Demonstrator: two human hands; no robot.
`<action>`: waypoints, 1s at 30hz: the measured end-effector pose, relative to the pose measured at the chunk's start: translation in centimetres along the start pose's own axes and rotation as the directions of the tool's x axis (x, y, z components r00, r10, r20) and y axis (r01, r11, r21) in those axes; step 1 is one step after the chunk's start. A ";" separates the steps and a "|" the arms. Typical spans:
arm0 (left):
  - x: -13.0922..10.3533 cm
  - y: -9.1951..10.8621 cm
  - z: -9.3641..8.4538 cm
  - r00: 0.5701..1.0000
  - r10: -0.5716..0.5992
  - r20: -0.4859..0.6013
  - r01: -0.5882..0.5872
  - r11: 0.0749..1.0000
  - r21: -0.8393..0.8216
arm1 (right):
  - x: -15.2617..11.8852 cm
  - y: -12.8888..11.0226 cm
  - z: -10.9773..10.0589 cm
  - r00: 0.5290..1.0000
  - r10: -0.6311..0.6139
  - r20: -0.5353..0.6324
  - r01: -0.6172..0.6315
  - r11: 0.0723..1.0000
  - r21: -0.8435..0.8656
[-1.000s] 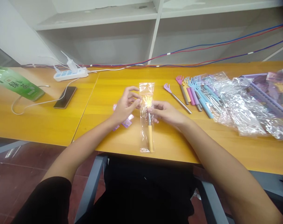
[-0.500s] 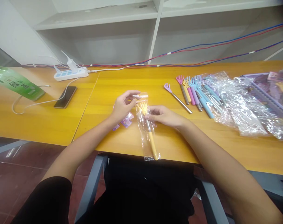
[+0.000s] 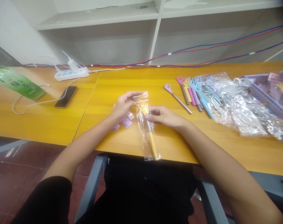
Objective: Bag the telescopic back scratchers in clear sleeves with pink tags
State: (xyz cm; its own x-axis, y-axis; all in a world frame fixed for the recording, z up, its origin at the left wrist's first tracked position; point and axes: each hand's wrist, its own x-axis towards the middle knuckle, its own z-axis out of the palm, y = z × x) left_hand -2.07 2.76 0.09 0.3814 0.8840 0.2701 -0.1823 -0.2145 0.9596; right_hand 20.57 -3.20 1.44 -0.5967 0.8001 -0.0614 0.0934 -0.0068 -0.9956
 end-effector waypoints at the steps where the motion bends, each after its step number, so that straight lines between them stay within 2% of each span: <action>1: 0.1 -0.1 0.0 1.000 -0.016 -0.006 0.016 1.000 -0.024 | 0.0 0.1 0.0 1.000 -0.001 -0.007 0.001 1.000 0.003; 6: 0.2 -0.4 -0.2 0.999 -0.045 -0.018 0.044 0.997 -0.062 | 0.1 0.1 -0.1 0.999 -0.002 -0.032 0.003 1.000 0.010; 12: 0.2 -0.6 -0.3 0.998 -0.057 -0.019 0.056 0.998 -0.030 | 0.1 0.2 -0.1 0.999 -0.023 -0.048 0.024 1.000 0.010; 22: 0.1 0.2 0.0 0.990 -0.138 0.010 0.138 0.988 -0.064 | 0.1 -0.1 0.1 0.997 -0.030 -0.066 0.032 0.999 0.030; 30: 0.1 0.0 -0.1 0.989 -0.138 -0.048 0.135 0.990 -0.050 | 0.2 -0.1 0.1 0.997 -0.031 -0.068 0.034 0.999 0.040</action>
State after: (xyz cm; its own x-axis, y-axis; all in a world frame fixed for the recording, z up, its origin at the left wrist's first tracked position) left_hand -2.09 2.84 0.06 0.3589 0.9241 0.1314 -0.1739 -0.0721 0.9821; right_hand 20.37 -3.09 1.50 -0.5435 0.8391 -0.0253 0.0415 -0.0033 -0.9991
